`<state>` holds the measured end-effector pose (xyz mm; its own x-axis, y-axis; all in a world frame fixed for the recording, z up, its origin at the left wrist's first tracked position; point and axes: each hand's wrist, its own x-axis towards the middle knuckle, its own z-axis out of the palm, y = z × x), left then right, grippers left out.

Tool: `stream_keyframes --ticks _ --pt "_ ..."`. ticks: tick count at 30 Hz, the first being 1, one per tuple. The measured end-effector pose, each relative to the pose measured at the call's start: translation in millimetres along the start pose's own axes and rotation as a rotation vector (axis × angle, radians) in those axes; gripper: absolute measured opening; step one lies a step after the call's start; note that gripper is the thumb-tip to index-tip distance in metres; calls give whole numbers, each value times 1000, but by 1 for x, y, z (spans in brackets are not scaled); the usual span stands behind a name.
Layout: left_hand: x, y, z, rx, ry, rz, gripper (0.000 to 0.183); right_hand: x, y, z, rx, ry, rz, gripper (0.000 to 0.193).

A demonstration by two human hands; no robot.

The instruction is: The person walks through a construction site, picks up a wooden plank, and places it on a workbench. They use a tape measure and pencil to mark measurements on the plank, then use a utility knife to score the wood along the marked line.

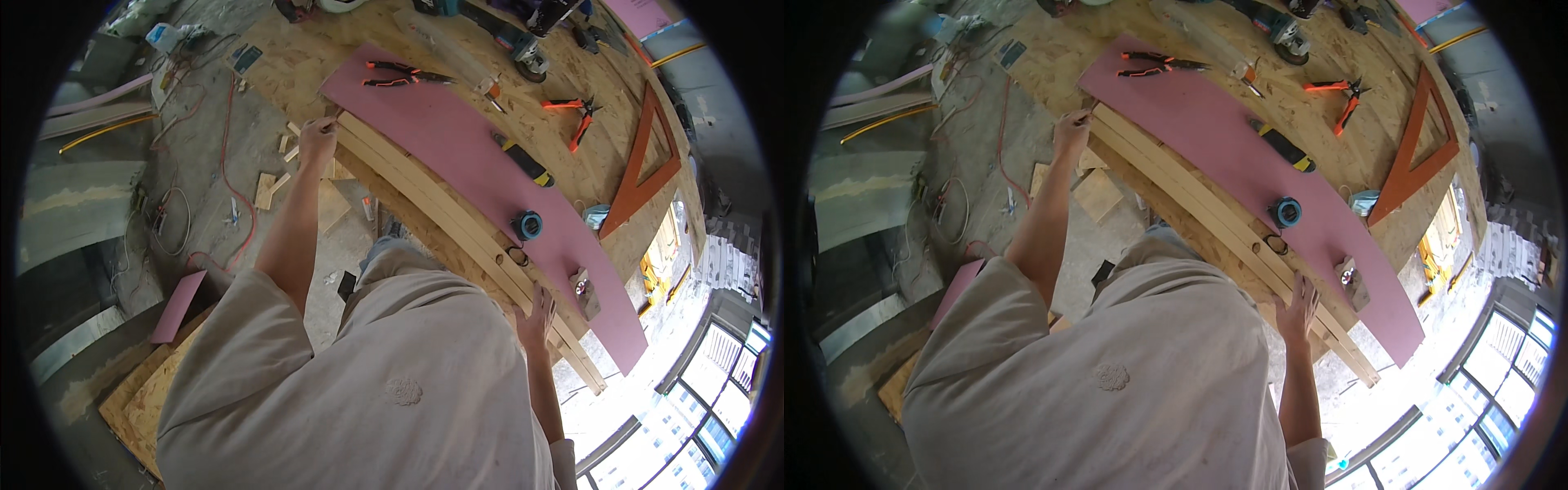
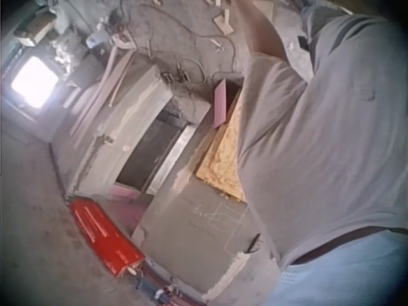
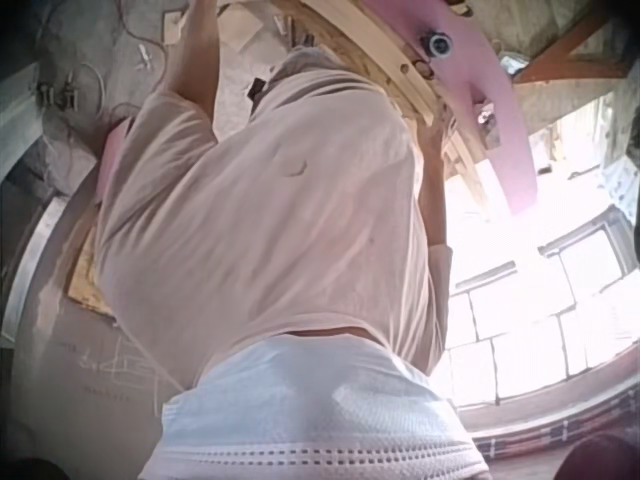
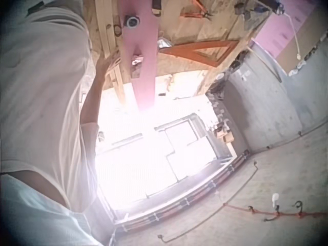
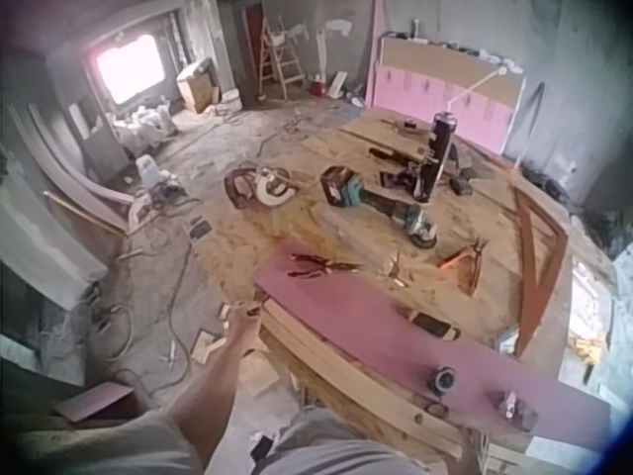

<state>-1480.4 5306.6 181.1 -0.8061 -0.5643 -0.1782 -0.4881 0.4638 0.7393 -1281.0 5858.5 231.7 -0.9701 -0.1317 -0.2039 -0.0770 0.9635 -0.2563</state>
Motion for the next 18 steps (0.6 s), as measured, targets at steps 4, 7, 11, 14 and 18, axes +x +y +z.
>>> stream_keyframes --ticks 4,7,11,14,18 --pt "0 -3 3 -21 21 30 25 0 2 1 23 -2 -8 76" --pt "3 -9 6 -9 52 59 26 0 -2 0 14 -12 10 76" --pt "4 -12 12 -26 111 68 25 -1 0 1 11 -5 9 75" --pt "11 -26 16 -68 109 101 25 -1 2 3 23 3 -6 75" --pt "13 -27 15 -30 93 102 23 -1 1 4 33 13 -21 73"
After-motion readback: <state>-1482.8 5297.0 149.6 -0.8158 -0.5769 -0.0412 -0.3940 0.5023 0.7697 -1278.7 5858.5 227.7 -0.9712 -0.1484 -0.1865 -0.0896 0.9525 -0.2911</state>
